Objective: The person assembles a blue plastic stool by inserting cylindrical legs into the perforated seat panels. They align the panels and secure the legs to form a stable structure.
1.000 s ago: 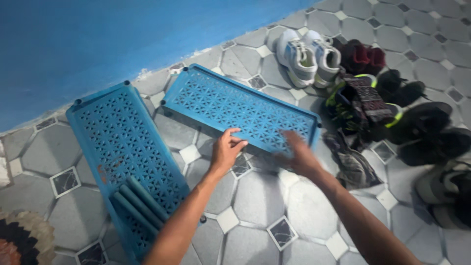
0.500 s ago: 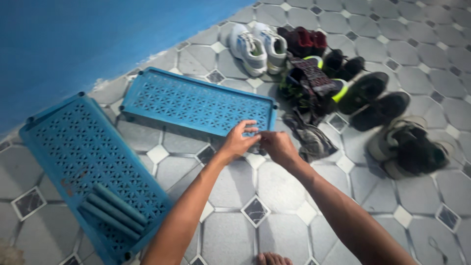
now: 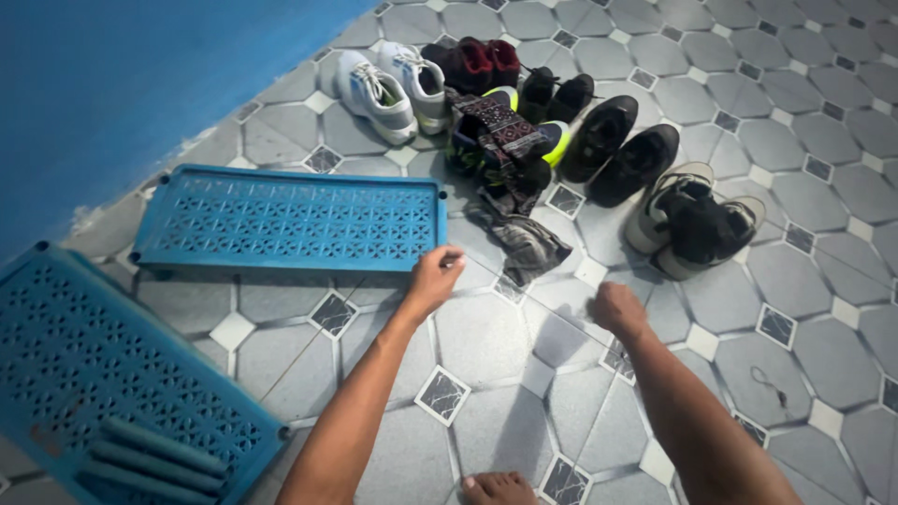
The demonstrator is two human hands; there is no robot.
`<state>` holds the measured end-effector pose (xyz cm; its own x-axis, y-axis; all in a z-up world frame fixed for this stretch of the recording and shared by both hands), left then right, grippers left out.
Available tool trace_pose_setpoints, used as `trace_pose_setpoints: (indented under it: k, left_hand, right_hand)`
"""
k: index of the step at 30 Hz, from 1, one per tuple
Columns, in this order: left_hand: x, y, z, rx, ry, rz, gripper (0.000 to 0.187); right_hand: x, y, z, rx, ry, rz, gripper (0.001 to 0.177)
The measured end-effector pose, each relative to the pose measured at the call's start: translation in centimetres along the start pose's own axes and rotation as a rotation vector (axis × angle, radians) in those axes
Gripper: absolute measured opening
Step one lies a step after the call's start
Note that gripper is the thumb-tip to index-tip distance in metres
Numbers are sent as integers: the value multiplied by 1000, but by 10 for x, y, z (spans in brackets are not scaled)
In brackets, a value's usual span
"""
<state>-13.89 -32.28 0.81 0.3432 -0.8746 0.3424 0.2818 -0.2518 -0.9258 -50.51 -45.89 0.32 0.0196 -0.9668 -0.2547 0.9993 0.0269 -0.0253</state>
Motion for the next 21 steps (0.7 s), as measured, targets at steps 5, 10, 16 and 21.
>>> trace_pose_setpoints:
  k: [5,10,16,21]
  left_hand:
    - [-1,9,19,162,-80,95,45]
    - [-4,3,35,180,-145,74,49]
    - [-10,-2,60,433,-145,-101,20]
    - [-21,5,109,453,-238,-66,32]
  right_hand:
    - [-21,-4,37,-29,-134,-38,22]
    - [-24,65,33,207,52,32,37]
    - [-50,195,38,363,-94,610,55]
    - [-82,264,23,330,11,726,70]
Point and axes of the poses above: each hand's wrist, its own x-axis towards the middle knuckle, its own z-axis out of the back of the hand, y = z × x, the point moved 10 cm from there along x, towards the middle knuckle, and after that the axes turned 10 degrees about -z, right-handed, at the moved point
